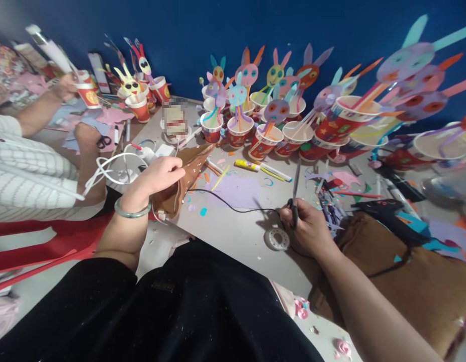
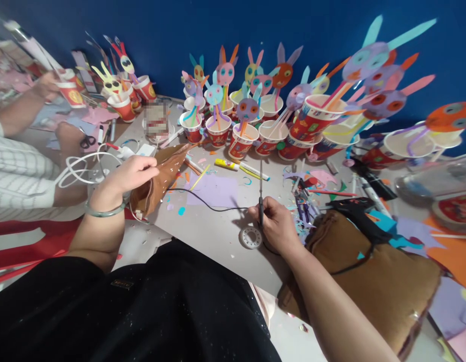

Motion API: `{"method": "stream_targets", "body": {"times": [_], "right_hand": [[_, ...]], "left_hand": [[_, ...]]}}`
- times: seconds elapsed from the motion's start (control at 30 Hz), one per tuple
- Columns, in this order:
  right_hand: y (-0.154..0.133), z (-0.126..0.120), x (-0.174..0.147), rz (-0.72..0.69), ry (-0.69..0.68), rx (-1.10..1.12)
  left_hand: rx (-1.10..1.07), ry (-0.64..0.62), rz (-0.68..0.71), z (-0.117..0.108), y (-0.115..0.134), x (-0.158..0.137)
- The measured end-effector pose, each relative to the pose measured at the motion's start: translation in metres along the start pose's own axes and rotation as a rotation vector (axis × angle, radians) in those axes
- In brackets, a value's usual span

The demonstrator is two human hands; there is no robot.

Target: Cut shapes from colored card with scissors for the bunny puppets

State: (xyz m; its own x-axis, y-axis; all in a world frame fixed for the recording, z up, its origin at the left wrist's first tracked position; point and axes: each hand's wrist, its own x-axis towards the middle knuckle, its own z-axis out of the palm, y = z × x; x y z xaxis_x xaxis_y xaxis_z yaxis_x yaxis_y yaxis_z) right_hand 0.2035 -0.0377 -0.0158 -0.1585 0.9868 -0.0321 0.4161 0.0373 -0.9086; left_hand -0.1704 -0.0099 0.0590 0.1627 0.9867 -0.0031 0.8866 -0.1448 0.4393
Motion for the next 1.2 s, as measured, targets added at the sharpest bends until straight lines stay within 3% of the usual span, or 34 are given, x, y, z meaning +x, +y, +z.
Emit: {"method": "stream_targets", "body": {"times": [0.83, 1.2], "right_hand": [[-0.001, 0.001, 0.0, 0.011, 0.003, 0.018], [0.0, 0.001, 0.001, 0.011, -0.011, 0.02]], "left_hand": [[-0.07, 0.038, -0.049, -0.022, -0.005, -0.014], [-0.05, -0.012, -0.018, -0.011, 0.0, -0.011]]}}
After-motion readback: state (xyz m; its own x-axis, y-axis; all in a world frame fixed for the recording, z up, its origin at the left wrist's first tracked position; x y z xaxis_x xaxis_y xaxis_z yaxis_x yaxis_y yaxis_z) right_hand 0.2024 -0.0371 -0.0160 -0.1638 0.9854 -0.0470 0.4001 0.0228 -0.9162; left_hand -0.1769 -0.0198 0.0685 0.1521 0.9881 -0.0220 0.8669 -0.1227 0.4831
